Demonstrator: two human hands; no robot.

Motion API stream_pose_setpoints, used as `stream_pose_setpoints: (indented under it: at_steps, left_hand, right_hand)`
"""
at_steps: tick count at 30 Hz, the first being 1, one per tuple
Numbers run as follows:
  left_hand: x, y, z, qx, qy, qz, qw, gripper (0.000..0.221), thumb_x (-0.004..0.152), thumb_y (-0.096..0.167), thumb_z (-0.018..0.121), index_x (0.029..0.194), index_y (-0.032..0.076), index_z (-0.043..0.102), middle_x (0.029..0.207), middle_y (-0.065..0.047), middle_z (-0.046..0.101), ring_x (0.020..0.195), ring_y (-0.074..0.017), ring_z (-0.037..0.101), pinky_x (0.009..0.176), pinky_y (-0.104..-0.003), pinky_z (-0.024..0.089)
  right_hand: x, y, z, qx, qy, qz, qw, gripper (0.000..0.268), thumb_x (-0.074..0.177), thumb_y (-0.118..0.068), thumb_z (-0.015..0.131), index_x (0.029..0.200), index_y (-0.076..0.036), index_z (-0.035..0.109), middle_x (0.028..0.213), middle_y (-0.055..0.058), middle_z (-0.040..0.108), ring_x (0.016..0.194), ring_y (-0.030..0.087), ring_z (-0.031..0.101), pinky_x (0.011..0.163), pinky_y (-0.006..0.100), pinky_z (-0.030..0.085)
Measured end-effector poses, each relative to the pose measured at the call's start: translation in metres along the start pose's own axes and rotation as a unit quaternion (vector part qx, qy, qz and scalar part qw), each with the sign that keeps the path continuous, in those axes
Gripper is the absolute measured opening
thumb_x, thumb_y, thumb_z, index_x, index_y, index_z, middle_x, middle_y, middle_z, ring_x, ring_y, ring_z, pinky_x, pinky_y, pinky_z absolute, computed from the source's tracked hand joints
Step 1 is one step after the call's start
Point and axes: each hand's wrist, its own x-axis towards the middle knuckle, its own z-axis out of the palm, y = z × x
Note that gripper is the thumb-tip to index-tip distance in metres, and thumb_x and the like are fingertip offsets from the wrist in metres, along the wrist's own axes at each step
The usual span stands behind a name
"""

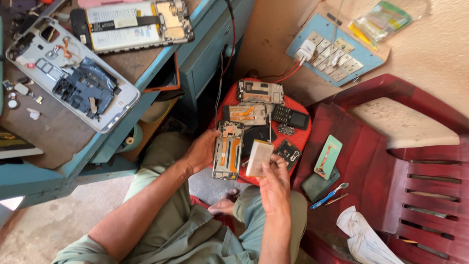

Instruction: The person uses a screwdriver to remove screws from a disassembled smartphone chassis. They then carefully detach the motherboard and other internal components. Finally, they reassemble the phone, insert the battery, and power it on to verify the repair.

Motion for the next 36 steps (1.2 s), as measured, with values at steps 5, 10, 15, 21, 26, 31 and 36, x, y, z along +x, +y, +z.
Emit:
stream_pose_setpoints:
  at_steps: [5,10,15,21,26,31,36]
  left_hand:
    - [-0.003,0.005,0.004,0.005,0.001,-0.002,1.0,0.047,0.104,0.032,0.044,0.139,0.002,0.054,0.134,-0.011,0.064,0.121,-0.0221,0.061,0.107,-0.04,0.048]
    - [-0.003,0.006,0.007,0.004,0.002,-0.002,1.0,0.049,0.104,0.034,0.044,0.14,0.001,0.053,0.136,-0.011,0.063,0.124,-0.0214,0.06,0.109,-0.039,0.047]
    - [-0.005,0.007,0.011,0.012,0.01,-0.001,1.0,0.049,0.104,0.034,0.044,0.138,0.0,0.053,0.138,-0.01,0.062,0.125,-0.021,0.059,0.112,-0.039,0.044]
    - [-0.006,0.008,0.017,-0.004,-0.01,0.001,1.0,0.048,0.104,0.034,0.044,0.135,0.0,0.054,0.136,-0.011,0.063,0.125,-0.0219,0.059,0.114,-0.039,0.042]
    - [-0.008,0.006,0.016,0.003,-0.024,0.029,0.999,0.041,0.106,0.03,0.044,0.134,0.002,0.054,0.133,-0.011,0.063,0.124,-0.0211,0.059,0.113,-0.04,0.043]
    - [-0.008,0.006,0.015,0.008,-0.049,0.048,0.998,0.038,0.105,0.022,0.044,0.136,0.002,0.05,0.132,-0.011,0.064,0.123,-0.0209,0.061,0.111,-0.04,0.045]
    - [-0.007,0.003,0.017,0.092,-0.06,0.057,0.992,0.065,0.084,-0.007,0.056,0.146,0.006,0.042,0.13,-0.012,0.063,0.121,-0.0221,0.062,0.106,-0.039,0.05]
  right_hand:
    - [-0.002,-0.003,0.02,-0.084,0.091,-0.031,0.992,0.038,0.093,-0.009,0.066,0.131,-0.007,0.06,0.111,0.005,0.066,0.1,0.014,0.068,0.085,0.033,0.061]
    - [-0.001,0.005,0.017,-0.11,0.117,-0.025,0.987,0.025,0.096,-0.007,0.069,0.119,0.002,0.063,0.105,0.009,0.072,0.094,0.015,0.069,0.081,0.031,0.059]
    - [0.0,0.016,0.026,-0.147,0.097,-0.046,0.983,0.02,0.095,-0.006,0.071,0.114,0.002,0.067,0.102,0.01,0.075,0.094,0.014,0.069,0.087,0.027,0.057]
    - [0.001,0.029,0.049,-0.271,0.158,0.03,0.949,0.025,0.09,-0.007,0.074,0.113,0.001,0.068,0.096,0.01,0.076,0.08,0.013,0.067,0.066,0.028,0.051]
    - [0.003,0.042,0.05,-0.229,0.114,-0.006,0.967,0.027,0.088,-0.006,0.076,0.112,0.004,0.068,0.095,0.011,0.076,0.081,0.012,0.069,0.071,0.026,0.056]
    - [0.002,0.045,0.057,-0.296,0.121,-0.048,0.946,0.026,0.087,-0.007,0.078,0.11,0.003,0.072,0.093,0.01,0.077,0.078,0.01,0.068,0.069,0.024,0.056]
    - [-0.003,0.04,0.074,-0.447,0.158,-0.119,0.872,0.023,0.085,-0.01,0.082,0.104,0.001,0.075,0.084,0.009,0.076,0.067,0.011,0.064,0.061,0.026,0.053]
